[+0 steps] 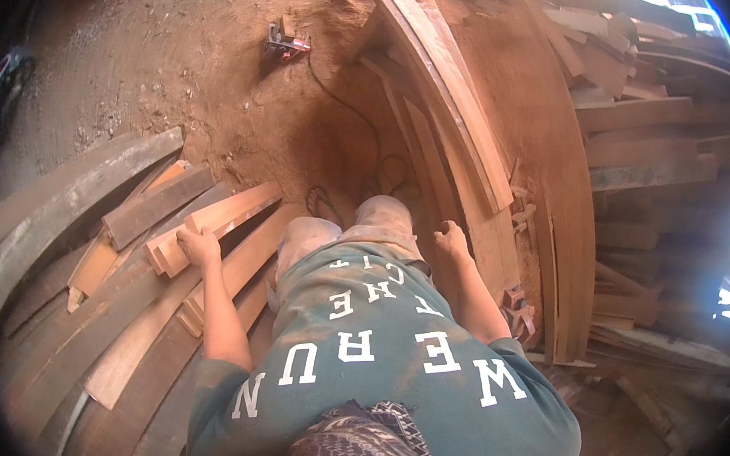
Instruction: The person smooths a wooden plank with a hand plane, then uses a circular saw to cut the plank into smaller pieces. They handle the cut pieces, stacking them and fitting them into a curved wooden structure.
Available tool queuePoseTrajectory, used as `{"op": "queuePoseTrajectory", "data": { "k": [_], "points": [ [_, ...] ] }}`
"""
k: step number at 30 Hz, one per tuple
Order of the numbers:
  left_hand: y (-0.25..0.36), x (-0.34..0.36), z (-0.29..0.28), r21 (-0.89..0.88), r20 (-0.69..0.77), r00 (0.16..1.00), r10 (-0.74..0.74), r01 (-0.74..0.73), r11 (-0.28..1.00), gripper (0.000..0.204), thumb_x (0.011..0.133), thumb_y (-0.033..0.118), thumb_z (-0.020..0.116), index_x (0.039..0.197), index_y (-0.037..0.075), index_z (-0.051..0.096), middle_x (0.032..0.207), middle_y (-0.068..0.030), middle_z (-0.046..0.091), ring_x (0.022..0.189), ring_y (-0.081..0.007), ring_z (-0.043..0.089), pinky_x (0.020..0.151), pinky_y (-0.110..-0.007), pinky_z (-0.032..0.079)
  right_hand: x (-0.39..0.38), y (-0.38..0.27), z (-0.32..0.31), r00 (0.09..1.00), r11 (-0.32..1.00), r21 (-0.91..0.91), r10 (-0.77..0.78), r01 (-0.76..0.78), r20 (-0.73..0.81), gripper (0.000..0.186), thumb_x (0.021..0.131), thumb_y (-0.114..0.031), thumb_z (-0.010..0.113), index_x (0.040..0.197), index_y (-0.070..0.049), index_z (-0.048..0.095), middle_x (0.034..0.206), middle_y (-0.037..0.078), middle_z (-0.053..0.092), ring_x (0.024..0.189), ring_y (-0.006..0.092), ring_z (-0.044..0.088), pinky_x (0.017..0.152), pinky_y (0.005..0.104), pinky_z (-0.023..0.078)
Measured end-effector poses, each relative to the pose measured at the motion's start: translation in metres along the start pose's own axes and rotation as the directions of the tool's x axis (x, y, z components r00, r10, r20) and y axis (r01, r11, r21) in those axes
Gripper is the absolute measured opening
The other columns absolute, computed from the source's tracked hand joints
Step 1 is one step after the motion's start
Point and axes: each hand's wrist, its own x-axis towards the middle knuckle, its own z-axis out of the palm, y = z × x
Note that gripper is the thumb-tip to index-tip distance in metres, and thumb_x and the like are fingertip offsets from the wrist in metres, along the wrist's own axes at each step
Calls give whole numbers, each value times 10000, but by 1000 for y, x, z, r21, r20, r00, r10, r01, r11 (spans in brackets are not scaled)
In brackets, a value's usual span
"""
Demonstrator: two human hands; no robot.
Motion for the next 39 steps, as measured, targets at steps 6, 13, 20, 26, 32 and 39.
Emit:
{"op": "queuePoseTrajectory", "data": {
  "k": [6, 13, 20, 26, 32, 39],
  "points": [
    [22, 9, -5, 4, 440, 898, -26, 27, 1000, 670, 775, 391, 742, 1220, -100, 643, 1231, -327, 679, 1193, -437, 656, 1024, -472, 514, 19, -42, -27, 992, 989, 110, -108, 101, 59, 449, 889, -233, 687, 1250, 33, 673, 1153, 241, 736, 1083, 323, 715, 947, 384, 556],
    [25, 0, -19, -70, 464, 886, -20, 60, 996, 713, 727, 419, 752, 1169, -136, 685, 1166, -346, 698, 1150, -432, 681, 1018, -456, 507, 25, -93, -37, 968, 972, 109, -222, 209, 120, 427, 910, -213, 664, 1240, 58, 664, 1117, 262, 737, 1066, 328, 723, 928, 385, 561],
    [22, -47, -120, -612, 435, 900, 4, 293, 735, 560, 791, 324, 802, 1103, -132, 710, 1099, -219, 739, 995, -270, 708, 861, -384, 527, 36, -169, 8, 879, 915, 163, -400, 369, 259, 419, 919, -256, 688, 1215, 40, 680, 1134, 238, 738, 1072, 333, 716, 942, 402, 552],
    [7, -117, -192, -787, 521, 853, -39, 497, 364, 502, 870, 186, 751, 1306, -30, 628, 1211, -138, 687, 1099, -232, 666, 971, -374, 511, 15, -293, 55, 536, 633, 690, -469, -350, 702, 527, 1046, -422, 634, 1425, -75, 514, 960, -3, 634, 791, 70, 578, 702, 224, 488],
    [-5, -174, -201, -743, 669, 742, 39, 670, -12, 562, 910, 195, 714, 1403, -6, 533, 1342, -130, 635, 1229, -270, 629, 1054, -435, 520, -19, -399, 54, 580, 248, 758, -517, -603, 630, 456, 1016, -334, 671, 1335, -29, 558, 1091, 127, 705, 1010, 251, 711, 918, 407, 575],
    [-31, -172, -116, -631, 751, 624, 215, 775, -47, 648, 935, 282, 727, 1479, 55, 459, 1377, -117, 611, 1233, -270, 620, 1021, -447, 537, 1, -423, 13, 845, 457, 866, -365, -203, 391, 303, 913, -159, 765, 1152, -41, 621, 959, 64, 714, 741, 148, 680, 634, 314, 545]
  ]
}}
